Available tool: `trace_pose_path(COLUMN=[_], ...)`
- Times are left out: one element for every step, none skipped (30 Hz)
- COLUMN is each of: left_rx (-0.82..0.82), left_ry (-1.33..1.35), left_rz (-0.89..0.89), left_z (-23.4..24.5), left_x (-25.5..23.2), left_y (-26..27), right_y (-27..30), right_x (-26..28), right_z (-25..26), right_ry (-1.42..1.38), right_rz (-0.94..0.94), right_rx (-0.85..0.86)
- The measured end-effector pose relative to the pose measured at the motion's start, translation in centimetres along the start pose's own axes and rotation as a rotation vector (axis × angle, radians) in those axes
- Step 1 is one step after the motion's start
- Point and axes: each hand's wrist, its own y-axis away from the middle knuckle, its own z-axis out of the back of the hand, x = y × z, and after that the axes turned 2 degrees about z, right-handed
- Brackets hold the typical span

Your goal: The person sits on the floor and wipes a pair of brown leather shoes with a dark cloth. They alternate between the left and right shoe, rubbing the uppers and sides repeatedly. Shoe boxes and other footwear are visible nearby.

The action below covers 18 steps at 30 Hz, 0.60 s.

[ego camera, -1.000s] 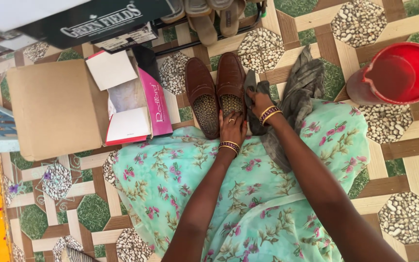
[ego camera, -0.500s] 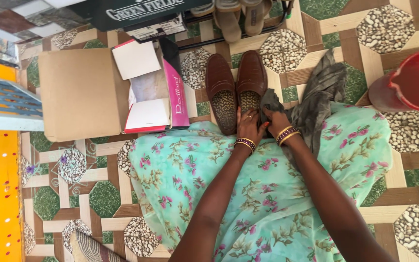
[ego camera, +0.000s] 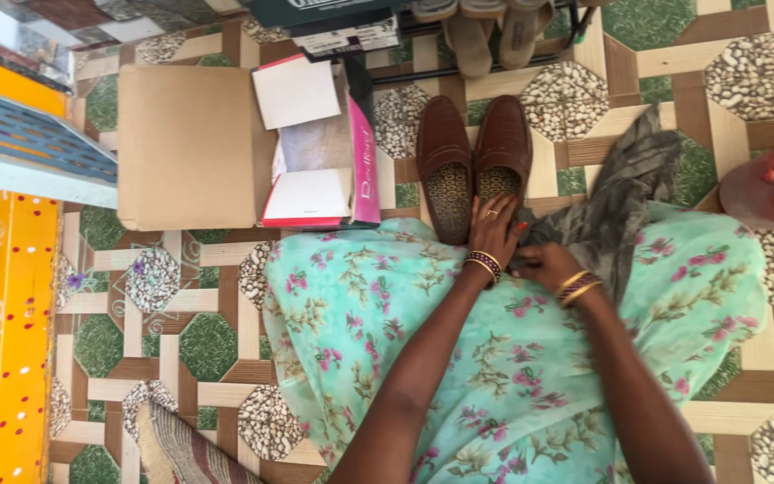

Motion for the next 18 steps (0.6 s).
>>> trace_pose_path(left_rx=[-0.017, -0.034, -0.05, -0.067, -0.083, -0.099, -0.168, -0.238, -0.307, -0.333, -0.358, -0.384, -0.366, -0.346, -0.327, -0.309, -0.292, -0.275], left_ry=[0.082, 0.164, 0.246, 0.284, 0.322, 0.36, 0.293, 0.225, 0.158, 0.118, 0.077, 0.037, 0.113, 0.19, 0.27, 0.303, 0.336, 0.368], left_rz=[-0.01, -0.02, -0.031, -0.012, 0.009, 0.031, 0.109, 0.187, 0.261, 0.303, 0.343, 0.384, 0.451, 0.517, 0.582, 0.554, 0.525, 0.496], left_z=[0.5, 1.0, 1.8, 2.8, 3.8, 4.9, 5.8, 6.6, 7.3, 8.0, 8.5, 8.9, 8.8, 8.6, 8.0, 7.5, 6.9, 6.4], left_x=[0.0, -0.1, -0.3, -0.5, -0.6, -0.8, -0.9, -1.1, -1.2, -1.3, -1.3, -1.1, -0.9, -0.5, -0.2, 0.4, 1.2, 1.9], left_y=[0.1, 0.2, 0.4, 0.5, 1.0, 1.4, 1.8, 2.3, 2.7, 3.1, 3.6, 3.8, 3.8, 3.7, 3.6, 3.6, 3.6, 3.6], right_y=[0.7, 1.6, 2.4, 3.4, 4.0, 4.5, 4.6, 4.3, 3.7, 2.5, 0.9, -1.2, -3.9, -6.9, -10.0, -12.9, -15.6, -17.6], right_x=[0.4, 0.8, 1.2, 1.5, 1.9, 2.2, 2.8, 3.4, 3.9, 4.4, 4.7, 4.8, 4.8, 4.7, 4.5, 4.1, 3.7, 3.0], right_z=[1.0, 2.3, 3.6, 5.3, 6.9, 8.7, 10.3, 11.6, 12.7, 13.5, 14.3, 14.9, 15.2, 15.2, 14.8, 14.0, 13.3, 12.5], right_ry=[-0.009, -0.019, -0.047, -0.075, -0.085, -0.096, -0.252, -0.409, -0.368, -0.327, -0.315, -0.302, -0.315, -0.326, -0.263, -0.201, -0.145, -0.087], right_rz=[-0.05, -0.1, -0.021, 0.059, 0.087, 0.115, 0.169, 0.222, 0.203, 0.184, 0.162, 0.139, 0.255, 0.372, 0.309, 0.246, 0.326, 0.404], right_rx=[0.031, 0.062, 0.011, -0.041, -0.131, -0.222, -0.298, -0.373, -0.487, -0.601, -0.677, -0.753, -0.777, -0.797, -0.812, -0.825, -0.775, -0.724])
